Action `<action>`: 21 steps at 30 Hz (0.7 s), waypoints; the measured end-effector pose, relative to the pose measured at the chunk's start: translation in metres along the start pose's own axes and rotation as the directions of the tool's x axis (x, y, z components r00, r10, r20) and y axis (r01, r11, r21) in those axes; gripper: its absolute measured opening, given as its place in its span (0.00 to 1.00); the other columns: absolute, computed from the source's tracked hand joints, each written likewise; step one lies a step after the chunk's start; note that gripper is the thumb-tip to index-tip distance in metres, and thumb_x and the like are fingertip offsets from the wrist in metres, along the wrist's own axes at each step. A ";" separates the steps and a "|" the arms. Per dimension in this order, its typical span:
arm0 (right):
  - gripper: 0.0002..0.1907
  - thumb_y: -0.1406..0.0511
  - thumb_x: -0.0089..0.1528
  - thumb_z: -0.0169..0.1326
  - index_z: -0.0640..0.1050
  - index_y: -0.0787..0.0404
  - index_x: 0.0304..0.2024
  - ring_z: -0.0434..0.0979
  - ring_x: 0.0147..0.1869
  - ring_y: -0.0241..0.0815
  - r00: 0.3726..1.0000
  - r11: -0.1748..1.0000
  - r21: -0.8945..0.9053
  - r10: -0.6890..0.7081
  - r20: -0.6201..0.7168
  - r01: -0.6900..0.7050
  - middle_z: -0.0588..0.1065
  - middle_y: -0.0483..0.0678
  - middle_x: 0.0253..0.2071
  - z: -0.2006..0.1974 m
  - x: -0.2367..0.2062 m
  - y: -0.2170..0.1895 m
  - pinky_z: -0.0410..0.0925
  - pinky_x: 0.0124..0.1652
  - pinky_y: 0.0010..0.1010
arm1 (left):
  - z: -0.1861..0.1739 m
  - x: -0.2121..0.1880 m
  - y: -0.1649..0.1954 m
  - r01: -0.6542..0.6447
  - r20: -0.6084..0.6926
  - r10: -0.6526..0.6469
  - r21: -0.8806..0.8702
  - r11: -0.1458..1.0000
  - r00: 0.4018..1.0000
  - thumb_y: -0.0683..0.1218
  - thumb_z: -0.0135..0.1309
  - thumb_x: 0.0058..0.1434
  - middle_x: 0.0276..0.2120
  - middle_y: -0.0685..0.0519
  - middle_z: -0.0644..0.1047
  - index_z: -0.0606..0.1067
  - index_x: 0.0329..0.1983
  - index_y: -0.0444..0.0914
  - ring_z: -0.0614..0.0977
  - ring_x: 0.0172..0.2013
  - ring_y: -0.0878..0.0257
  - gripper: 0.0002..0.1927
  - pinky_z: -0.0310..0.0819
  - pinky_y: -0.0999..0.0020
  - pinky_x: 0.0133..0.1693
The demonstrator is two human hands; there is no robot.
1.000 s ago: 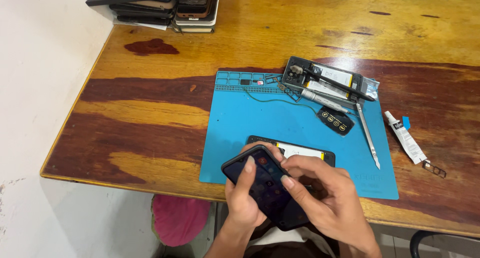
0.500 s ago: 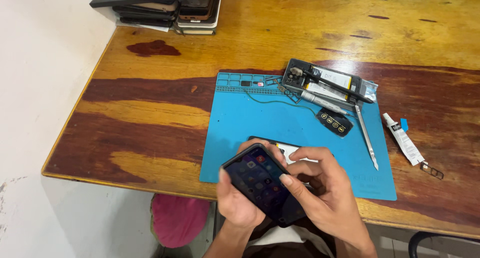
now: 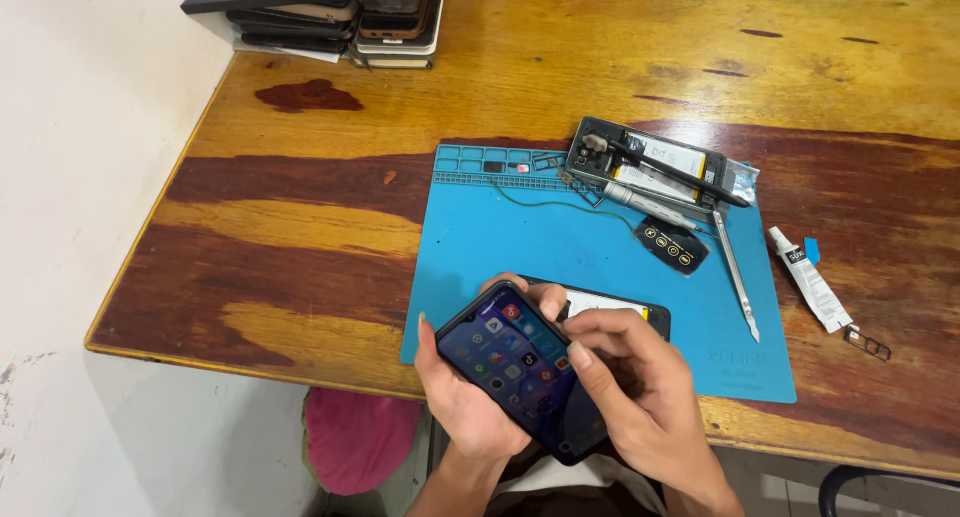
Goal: The person assembles a smartphone by placing the battery into the chassis and closing the back cover. They then power on the device, swipe through the home screen, and insert a SIM card tray. The person continues to navigate the interface and test the phone's responsiveness.
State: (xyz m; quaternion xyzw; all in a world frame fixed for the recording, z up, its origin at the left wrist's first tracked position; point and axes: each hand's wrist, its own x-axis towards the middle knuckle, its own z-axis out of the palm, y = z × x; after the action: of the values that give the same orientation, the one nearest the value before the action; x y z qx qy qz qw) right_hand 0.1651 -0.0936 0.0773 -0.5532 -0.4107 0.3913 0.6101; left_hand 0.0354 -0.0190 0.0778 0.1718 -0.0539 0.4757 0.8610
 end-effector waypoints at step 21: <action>0.12 0.74 0.57 0.63 0.81 0.69 0.44 0.84 0.35 0.40 0.853 0.695 -0.525 -0.504 0.132 0.492 0.82 0.53 0.34 -0.004 -0.007 -0.054 0.74 0.35 0.27 | -0.027 -0.014 0.009 -0.205 -0.011 0.227 0.389 0.898 0.974 0.50 0.62 0.66 0.44 0.41 0.80 0.74 0.52 0.31 0.82 0.48 0.49 0.20 0.77 0.48 0.54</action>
State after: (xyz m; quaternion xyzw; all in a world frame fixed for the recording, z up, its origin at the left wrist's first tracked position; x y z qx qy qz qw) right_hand 0.1680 -0.1059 0.1304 -0.5743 -0.6313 0.0731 0.5161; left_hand 0.0184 -0.0159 0.0508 0.3171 0.0460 0.5740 0.7535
